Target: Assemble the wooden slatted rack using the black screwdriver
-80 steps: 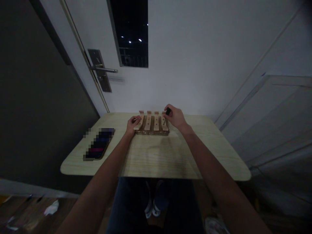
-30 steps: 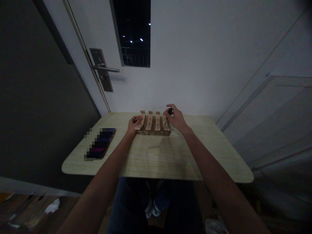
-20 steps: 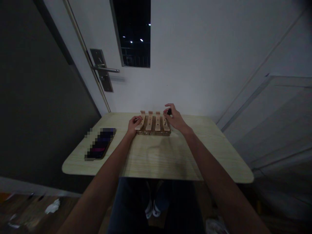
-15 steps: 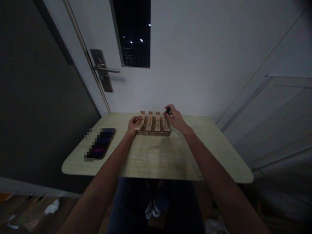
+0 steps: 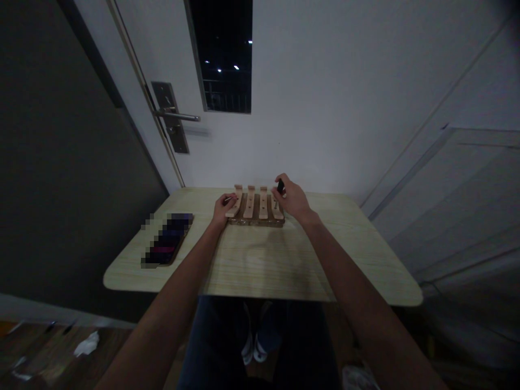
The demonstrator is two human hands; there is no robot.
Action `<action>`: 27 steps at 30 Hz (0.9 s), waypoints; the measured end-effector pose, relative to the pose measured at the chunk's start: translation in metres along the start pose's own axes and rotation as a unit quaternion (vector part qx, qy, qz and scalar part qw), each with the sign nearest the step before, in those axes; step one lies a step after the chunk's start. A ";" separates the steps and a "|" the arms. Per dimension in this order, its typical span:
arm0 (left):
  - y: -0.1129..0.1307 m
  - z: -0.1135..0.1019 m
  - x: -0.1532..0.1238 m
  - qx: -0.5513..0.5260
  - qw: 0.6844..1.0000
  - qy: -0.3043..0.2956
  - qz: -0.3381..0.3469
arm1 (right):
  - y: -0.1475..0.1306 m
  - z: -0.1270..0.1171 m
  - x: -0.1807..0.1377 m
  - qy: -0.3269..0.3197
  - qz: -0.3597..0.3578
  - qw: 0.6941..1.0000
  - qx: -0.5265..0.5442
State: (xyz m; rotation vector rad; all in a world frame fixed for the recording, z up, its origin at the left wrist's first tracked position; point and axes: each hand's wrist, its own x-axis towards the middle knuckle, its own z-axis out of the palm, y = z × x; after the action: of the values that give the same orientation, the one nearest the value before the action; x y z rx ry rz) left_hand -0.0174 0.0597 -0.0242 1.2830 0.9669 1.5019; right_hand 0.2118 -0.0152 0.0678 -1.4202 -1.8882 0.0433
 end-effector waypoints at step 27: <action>0.003 0.001 0.000 -0.002 1.000 -0.004 0.007 | 0.001 -0.004 0.000 -0.021 -0.016 0.993 0.111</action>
State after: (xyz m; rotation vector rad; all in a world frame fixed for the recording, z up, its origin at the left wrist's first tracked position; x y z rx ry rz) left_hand -0.0163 0.0586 -0.0216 1.2944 0.9527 1.5077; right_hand 0.2155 -0.0164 0.0701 -1.2470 -1.8752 0.2615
